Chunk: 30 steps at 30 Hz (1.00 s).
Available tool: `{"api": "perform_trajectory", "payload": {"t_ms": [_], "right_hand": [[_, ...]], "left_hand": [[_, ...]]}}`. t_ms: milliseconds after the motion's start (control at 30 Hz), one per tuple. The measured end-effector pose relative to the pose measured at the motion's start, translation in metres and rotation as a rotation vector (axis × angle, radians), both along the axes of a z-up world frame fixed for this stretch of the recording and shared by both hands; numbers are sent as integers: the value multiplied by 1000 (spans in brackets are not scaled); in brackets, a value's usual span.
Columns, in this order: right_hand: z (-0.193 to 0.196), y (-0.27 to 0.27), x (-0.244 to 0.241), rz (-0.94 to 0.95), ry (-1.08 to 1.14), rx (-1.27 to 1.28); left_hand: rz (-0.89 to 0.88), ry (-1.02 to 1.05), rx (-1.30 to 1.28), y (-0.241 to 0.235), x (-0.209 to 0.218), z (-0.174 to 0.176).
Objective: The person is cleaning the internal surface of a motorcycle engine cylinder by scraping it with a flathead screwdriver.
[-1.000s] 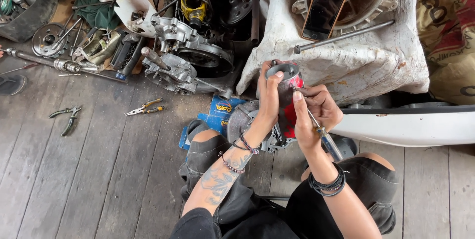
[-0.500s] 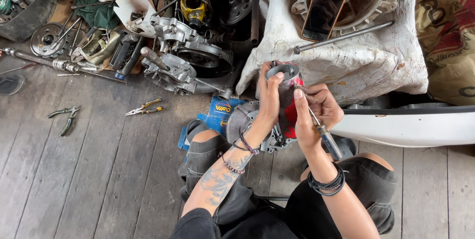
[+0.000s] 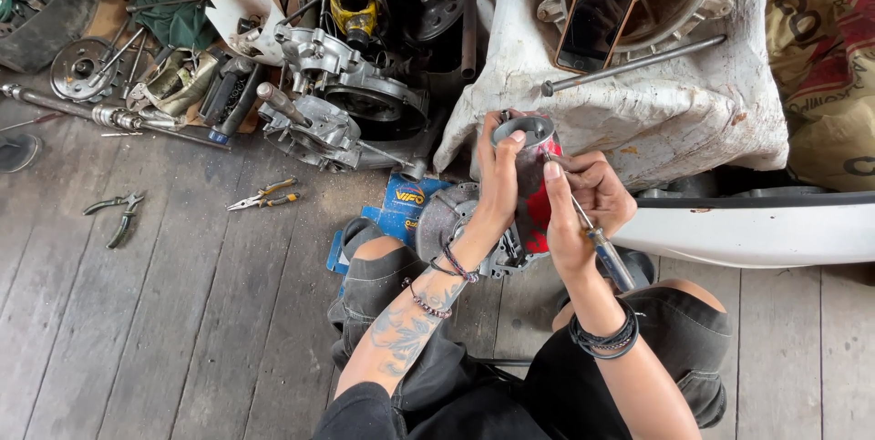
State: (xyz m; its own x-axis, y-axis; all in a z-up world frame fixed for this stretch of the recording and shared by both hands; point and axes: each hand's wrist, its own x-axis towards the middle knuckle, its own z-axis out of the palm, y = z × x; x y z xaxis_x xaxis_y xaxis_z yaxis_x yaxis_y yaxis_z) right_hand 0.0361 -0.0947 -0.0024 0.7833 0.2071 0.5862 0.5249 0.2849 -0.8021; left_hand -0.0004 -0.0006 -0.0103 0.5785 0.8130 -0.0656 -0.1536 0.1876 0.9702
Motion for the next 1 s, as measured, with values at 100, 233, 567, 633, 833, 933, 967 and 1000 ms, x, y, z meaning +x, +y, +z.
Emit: {"api": "perform_trajectory", "payload": {"t_ms": [100, 233, 567, 633, 833, 933, 967, 1000], "right_hand": [[13, 1, -4, 44, 37, 13], [11, 2, -6, 54, 52, 15], [7, 3, -5, -15, 21, 1], [8, 3, -6, -22, 14, -10], [3, 3, -7, -46, 3, 6], [1, 3, -3, -68, -18, -2], [2, 3, -3, -56, -14, -8], [3, 2, -2, -45, -11, -15]], "left_hand": [[9, -34, 29, 3, 7, -4], [4, -8, -7, 5, 2, -3], [-6, 108, -178, 1, 3, 24], [-11, 106, -179, 2, 5, 16], [-14, 117, -188, -2, 6, 6], [-14, 6, -3, -1, 12, -2], [-18, -2, -17, -1, 14, -1], [-22, -11, -31, -2, 15, 1]]}}
